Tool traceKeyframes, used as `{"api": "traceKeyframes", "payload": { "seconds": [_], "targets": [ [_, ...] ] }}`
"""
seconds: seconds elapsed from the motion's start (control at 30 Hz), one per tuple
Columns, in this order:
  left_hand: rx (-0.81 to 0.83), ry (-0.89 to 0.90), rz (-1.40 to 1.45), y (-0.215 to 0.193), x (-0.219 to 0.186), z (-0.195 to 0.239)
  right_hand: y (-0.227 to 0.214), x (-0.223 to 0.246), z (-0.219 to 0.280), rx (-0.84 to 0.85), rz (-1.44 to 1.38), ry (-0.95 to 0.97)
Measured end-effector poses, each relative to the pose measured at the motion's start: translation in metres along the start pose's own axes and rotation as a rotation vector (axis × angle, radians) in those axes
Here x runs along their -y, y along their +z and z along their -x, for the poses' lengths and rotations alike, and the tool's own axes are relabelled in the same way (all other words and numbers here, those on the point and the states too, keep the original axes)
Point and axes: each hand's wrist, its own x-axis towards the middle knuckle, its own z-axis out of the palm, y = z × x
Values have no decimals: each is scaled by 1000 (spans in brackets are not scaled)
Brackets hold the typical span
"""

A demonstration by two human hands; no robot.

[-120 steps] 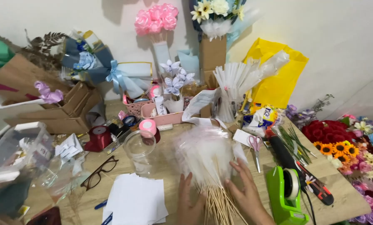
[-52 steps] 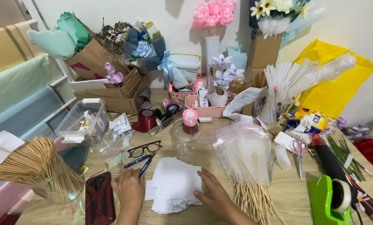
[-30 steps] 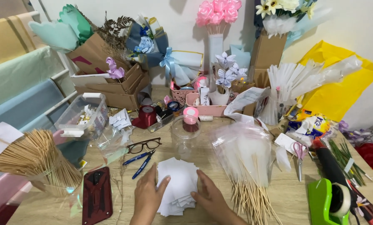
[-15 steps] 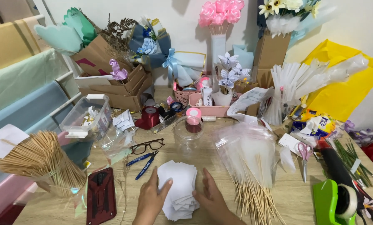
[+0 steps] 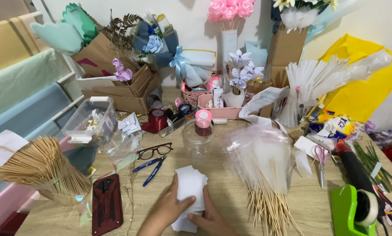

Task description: The person assembles small craft kits by placing a white paper card and a wooden stick into clear plastic bags. They handle the items one at a time, folding the paper and inserting it with the stick into each bag on a cluttered work table.

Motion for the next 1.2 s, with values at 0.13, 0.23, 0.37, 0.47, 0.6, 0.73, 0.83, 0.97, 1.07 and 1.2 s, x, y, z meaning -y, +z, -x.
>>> {"api": "traceKeyframes", "payload": {
  "seconds": [0.13, 0.23, 0.37, 0.47, 0.6, 0.73, 0.83, 0.97, 1.07, 1.2],
  "targets": [
    [-138, -37, -51, -11, 8, 6, -10, 10, -2, -57, -32, -81],
    [-206, -32, 146, 7, 32, -23, -5, 34, -3, -321, -137, 238],
    [-163, -145, 335, 9, 19, -33, 18, 77, 0, -236, -421, 134],
    [-137, -213, 465, -4, 6, -31, 14, 76, -1, -296, -431, 189],
    [-18, -289, 488, -20, -11, -21, 12, 74, -4, -383, -442, 290],
    [-65, -227, 482, -9, -10, -30, 20, 92, 1, -356, -454, 279],
    [-71, -198, 488, -9, -13, -30, 20, 97, 4, -298, -427, 264],
    [-62, -234, 448, -4, -10, -34, 17, 94, 5, -286, -425, 257],
    [-60, -229, 433, -2, -13, -33, 16, 97, 6, -294, -429, 263],
    [-50, -220, 431, -5, -15, -30, 14, 92, 3, -318, -468, 276]
  ]
}}
